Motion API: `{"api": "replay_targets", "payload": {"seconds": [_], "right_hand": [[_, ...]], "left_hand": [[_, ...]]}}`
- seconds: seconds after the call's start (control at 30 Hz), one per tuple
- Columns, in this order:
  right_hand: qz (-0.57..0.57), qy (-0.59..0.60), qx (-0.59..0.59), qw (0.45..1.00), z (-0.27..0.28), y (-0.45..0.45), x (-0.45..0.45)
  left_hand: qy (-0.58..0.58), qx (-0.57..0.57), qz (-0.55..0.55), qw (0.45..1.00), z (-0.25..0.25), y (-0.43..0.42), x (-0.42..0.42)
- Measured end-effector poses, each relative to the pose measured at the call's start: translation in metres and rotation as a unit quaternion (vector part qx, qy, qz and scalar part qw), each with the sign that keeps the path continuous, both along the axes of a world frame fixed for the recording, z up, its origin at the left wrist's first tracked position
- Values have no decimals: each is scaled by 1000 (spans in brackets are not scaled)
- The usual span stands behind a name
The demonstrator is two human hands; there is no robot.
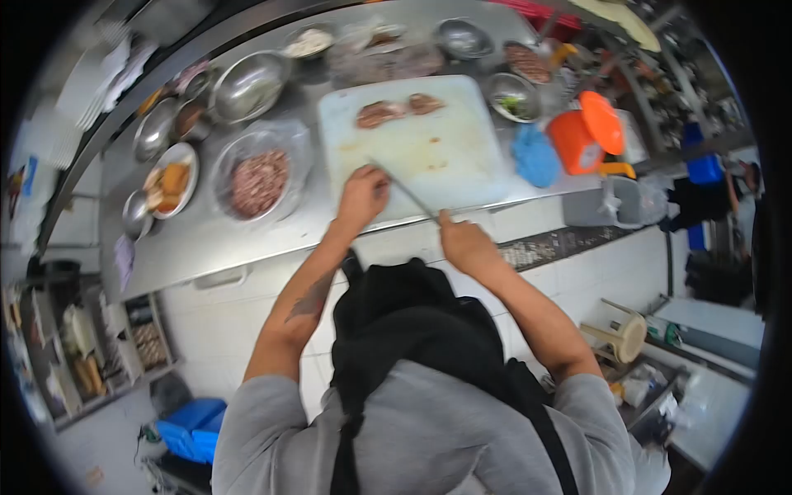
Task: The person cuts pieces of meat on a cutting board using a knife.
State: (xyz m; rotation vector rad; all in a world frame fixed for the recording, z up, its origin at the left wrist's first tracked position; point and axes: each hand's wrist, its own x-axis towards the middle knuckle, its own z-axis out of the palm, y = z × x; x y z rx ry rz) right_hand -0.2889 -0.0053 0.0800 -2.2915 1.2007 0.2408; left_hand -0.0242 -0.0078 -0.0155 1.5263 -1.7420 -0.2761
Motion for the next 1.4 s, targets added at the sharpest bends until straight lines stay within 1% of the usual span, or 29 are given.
{"api": "replay_targets", "payload": {"seconds": [0.03, 0.07, 0.1, 0.13, 0.17, 0.2, 0.23, 0.27, 0.3, 0.33, 0.4, 0.43, 0.47, 0.5, 0.53, 0.57, 0.6, 0.63, 0.7, 0.8, 0.83, 0.9, 0.97, 1.07, 1.1, 1.17, 1.27, 1.33, 1.4], "right_hand": [[29, -32, -12, 999, -13, -8, -16], [58, -85, -116, 988, -53, 0, -27], [109, -122, -172, 971, -79, 2, -31], [12, -98, -48, 994, -59, -1, -16], [-1, -60, -16, 998, -42, -4, -8], [-34, -58, 34, 997, -42, 1, 0], [-30, -70, 55, 996, -32, 1, 3], [-52, -49, 57, 996, -17, -3, -4], [-56, -54, 55, 995, -19, -2, -6], [-43, -56, 41, 997, -23, -4, -7], [-10, -58, 34, 998, -32, -8, -4], [-19, -76, 25, 997, -38, -9, -3], [-15, -101, 23, 995, -42, -6, 1], [-31, -139, 40, 989, -27, -8, -4], [-4, -123, -5, 992, -49, -6, -5], [-29, -112, 14, 993, -47, -6, -6], [-21, -74, 29, 997, -40, -7, -7], [-26, -68, 19, 997, -37, -4, -7], [-17, -54, 45, 997, -14, 0, 1], [-20, -40, 27, 999, 6, 7, 0], [-11, -20, 5, 1000, 10, 9, 0], [4, 3, -16, 1000, 25, 14, -1], [-4, 19, -19, 1000, 45, 23, -6], [4, 23, -13, 1000, 47, 33, -14], [5, 24, -10, 1000, 37, 34, -12], [-26, -11, -1, 1000, 2, 34, -8], [-31, -21, 9, 999, -22, 26, 6], [-23, -2, 16, 1000, -10, 17, 9], [-24, 27, 44, 998, 23, 13, 11]], "left_hand": [[6, 0, -28, 1000, -3, -18, -5], [-12, 63, -24, 998, 1, -14, -4], [62, 57, -29, 996, -1, -14, -9], [26, 35, -23, 999, 6, -12, -10], [10, 38, -17, 999, 0, -15, -7], [64, 57, -1, 996, 4, -2, -7], [20, 87, 0, 996, 0, 4, 5], [26, 74, -28, 997, 2, -8, -10], [31, 88, -11, 996, 5, 0, -6], [37, 102, 6, 994, 6, 0, -3], [19, 109, 17, 994, -12, -10, 6], [-6, 118, 30, 993, 1, -9, 4], [-17, 131, 25, 991, -4, -8, 15], [2, 143, 25, 989, -5, -15, 16], [9, 169, 31, 985, 5, -11, 15], [0, 171, 31, 985, 13, -9, 14], [-2, 178, 24, 984, 17, -8, 14], [0, 184, 19, 983, 21, -7, 13], [39, 153, 10, 987, 8, -4, 14], [17, 141, 16, 990, 45, 6, -1], [20, 144, 23, 989, 35, 6, 2], [-10, 38, -38, 998, 16, 5, 8], [-5, 27, -31, 999, 11, 5, 8], [-5, 12, -19, 1000, 7, 4, 5], [-8, 11, -16, 1000, 6, 4, 5], [-2, 20, -10, 1000, 4, 2, 6], [7, 30, -4, 1000, 5, 5, 4], [9, 33, -2, 999, 5, 9, 3], [20, 13, 9, 1000, 4, 9, 3]]}}
